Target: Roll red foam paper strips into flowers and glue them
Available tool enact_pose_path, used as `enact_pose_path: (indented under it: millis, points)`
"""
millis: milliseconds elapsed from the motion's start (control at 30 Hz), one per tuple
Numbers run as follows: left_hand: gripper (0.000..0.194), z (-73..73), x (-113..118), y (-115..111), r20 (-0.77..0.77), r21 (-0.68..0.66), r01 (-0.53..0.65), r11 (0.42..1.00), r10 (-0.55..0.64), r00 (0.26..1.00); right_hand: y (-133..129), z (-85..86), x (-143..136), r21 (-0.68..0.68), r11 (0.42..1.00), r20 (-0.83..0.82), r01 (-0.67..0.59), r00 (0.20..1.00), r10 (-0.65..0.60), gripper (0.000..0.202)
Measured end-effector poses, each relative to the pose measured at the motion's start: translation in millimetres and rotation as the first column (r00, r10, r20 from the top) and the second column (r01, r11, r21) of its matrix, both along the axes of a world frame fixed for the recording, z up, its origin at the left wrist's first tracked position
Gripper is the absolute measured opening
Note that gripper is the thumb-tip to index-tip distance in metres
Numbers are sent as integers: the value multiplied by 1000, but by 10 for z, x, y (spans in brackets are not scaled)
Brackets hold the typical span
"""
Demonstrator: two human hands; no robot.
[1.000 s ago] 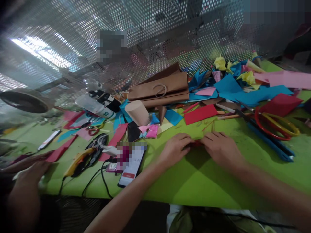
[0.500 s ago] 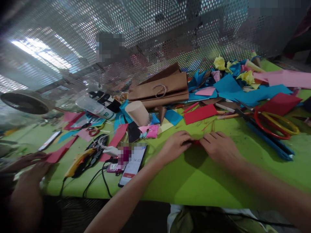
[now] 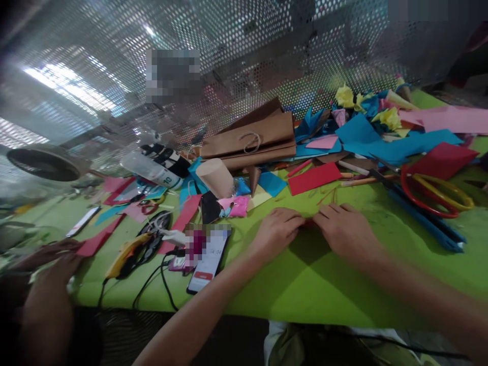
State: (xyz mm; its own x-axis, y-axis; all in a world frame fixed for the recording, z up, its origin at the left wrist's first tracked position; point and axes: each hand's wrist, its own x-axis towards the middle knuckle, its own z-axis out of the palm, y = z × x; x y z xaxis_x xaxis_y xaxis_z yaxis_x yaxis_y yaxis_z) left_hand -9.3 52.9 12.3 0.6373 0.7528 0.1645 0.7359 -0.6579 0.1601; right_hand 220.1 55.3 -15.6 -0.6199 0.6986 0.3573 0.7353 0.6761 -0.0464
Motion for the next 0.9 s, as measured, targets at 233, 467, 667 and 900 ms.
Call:
enact_pose_path:
  millis: [233,467,667,900]
  points:
    - [18,6,0,82,42,-107,-21,994,25,999,-25,-45,76,76,997,-38,-17,999,20,29]
    - [13,42,-25,165,99,-176,4,984,13,995,0,11,41,159,984,-36,-81,995,88,25]
    - [26,29,15,115,-17,-50,-17,999,16,1000,27,14,21,126,991,-53,-49,997,56,26]
    - [23,11,79,54,-79,19,-15,1000,16,997,52,-7,65,34,999,-44,-30,999,31,22]
